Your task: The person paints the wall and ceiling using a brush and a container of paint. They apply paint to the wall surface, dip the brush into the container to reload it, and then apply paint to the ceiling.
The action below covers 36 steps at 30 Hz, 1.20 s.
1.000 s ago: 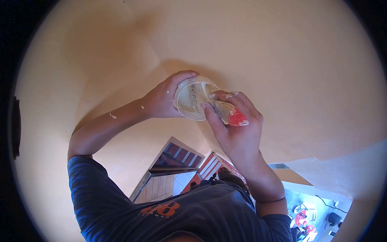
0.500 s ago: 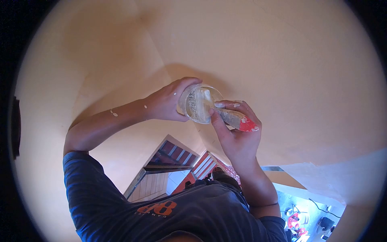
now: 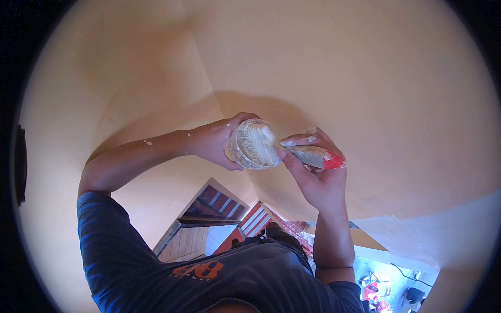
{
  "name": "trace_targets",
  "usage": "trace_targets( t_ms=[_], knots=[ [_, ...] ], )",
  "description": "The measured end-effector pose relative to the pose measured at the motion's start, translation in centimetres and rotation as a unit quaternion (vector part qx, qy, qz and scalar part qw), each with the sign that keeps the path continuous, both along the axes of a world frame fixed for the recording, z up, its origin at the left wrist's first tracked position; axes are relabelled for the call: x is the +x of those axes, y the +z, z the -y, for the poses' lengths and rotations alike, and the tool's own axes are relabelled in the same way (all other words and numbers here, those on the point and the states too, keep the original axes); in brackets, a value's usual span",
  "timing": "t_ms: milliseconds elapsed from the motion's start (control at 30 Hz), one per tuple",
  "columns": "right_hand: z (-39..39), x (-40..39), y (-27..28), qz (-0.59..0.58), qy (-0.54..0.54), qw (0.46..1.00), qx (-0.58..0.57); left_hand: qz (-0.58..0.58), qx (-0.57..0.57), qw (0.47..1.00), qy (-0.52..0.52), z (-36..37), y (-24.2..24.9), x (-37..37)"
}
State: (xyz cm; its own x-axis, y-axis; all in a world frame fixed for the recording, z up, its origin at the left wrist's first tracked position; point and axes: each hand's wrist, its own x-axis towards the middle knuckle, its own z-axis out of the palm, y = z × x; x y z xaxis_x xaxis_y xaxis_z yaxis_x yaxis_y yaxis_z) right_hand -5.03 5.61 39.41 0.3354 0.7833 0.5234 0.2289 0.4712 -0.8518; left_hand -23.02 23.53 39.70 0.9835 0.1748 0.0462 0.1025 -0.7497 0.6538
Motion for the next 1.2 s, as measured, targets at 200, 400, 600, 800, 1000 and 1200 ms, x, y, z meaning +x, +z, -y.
trace_targets(
  t_ms=[200,400,600,800,1000,1200],
  knots=[
    [0.7,0.9,0.8,-0.033,0.044,0.998,0.014,-0.004,-0.023,0.999,-0.033,0.1,0.2,-0.1],
    [1.0,2.2,0.7,0.02,0.064,0.998,0.017,0.003,-0.033,0.997,-0.069,-0.3,0.0,-0.2],
    [0.8,3.1,0.4,0.008,0.102,0.994,0.047,0.007,-0.032,0.997,-0.071,-0.1,0.3,-0.2],
    [0.5,3.9,1.0,0.02,0.117,0.988,0.096,0.017,-0.005,0.995,-0.094,-0.3,0.2,-0.2],
    [0.0,4.2,2.5,-0.011,0.137,0.985,0.103,0.03,-0.042,0.992,-0.114,-0.4,-0.3,-0.3],
    [-0.9,4.4,6.8,0.113,0.228,0.967,0.014,0.087,-0.074,0.982,-0.153,0.0,-0.7,0.0]
  ],
)
